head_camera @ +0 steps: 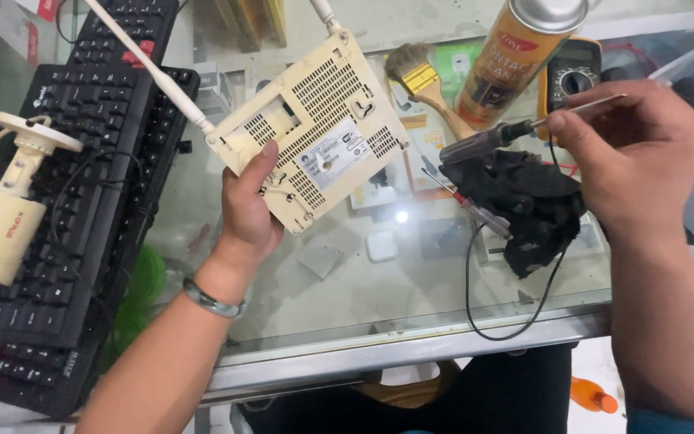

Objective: Unscrewing and prying open the casing of a wireless router for repair or inspection.

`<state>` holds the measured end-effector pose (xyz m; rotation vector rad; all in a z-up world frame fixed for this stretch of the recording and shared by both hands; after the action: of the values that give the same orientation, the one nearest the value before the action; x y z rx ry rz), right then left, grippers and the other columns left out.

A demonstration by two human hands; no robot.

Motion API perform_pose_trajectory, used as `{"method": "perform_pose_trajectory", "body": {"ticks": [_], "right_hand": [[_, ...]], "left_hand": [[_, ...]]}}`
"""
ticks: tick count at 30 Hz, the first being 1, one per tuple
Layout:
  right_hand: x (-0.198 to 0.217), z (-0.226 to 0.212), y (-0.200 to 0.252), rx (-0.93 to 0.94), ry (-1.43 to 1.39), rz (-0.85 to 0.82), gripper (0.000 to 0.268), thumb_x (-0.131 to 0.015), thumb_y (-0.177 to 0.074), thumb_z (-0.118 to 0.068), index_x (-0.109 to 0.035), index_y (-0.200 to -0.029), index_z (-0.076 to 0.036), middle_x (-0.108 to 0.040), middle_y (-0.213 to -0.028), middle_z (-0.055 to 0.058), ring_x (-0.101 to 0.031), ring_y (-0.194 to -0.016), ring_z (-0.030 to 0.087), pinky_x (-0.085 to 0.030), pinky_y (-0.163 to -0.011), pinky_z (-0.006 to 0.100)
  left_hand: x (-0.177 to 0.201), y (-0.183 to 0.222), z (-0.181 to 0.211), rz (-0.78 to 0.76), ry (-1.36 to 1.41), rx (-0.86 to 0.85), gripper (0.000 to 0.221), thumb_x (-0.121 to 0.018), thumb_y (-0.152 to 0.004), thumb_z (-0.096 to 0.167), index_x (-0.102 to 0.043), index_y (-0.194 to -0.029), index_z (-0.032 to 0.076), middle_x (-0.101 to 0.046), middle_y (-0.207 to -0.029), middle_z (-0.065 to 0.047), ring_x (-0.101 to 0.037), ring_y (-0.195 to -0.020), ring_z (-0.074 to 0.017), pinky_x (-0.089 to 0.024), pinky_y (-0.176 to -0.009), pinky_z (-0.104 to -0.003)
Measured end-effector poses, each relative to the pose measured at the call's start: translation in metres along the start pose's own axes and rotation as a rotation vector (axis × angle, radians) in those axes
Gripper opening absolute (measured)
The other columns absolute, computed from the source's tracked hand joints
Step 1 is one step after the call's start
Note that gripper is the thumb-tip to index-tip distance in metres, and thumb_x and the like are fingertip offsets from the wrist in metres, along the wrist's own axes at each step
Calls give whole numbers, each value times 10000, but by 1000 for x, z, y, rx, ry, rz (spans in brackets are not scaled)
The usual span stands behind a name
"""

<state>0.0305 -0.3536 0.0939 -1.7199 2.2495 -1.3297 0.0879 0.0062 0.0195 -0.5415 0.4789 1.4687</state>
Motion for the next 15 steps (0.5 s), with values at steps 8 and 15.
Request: {"method": "perform_pose_trajectory", "body": {"ticks": [8, 15], "right_hand": [[-23, -22, -7, 39, -37, -90, 37, -728, -1087, 96, -702, -1098, 120, -695, -1069, 236, -668, -962, 271, -605, -799, 318], [-33, -31, -1, 229, -272, -143, 231, -318, -1212, -136, -392, -1169, 79, -584, -1186, 328, -701, -1106, 442, -631, -944, 495]], "left_hand": [[-2, 1, -7, 30, -37, 50, 533, -626, -911, 150, -535, -1404, -28, -655, -1354, -234, -650, -1279, -405, -595, -1050, -528], [-3, 5, -5, 32, -89, 106, 524, -608, -918, 158, -541, -1408, -12, -663, -1353, -227, -656, -1277, -413, -607, -1027, -519]]}}
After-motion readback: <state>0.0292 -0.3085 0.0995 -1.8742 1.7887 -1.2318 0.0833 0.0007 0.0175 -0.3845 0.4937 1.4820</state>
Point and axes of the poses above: each hand's wrist, its own y-axis away from the middle knuckle, its own x-axis out of the back of the hand, z = x × y, the point moved 8 cm from there along -y, towards the middle knuckle
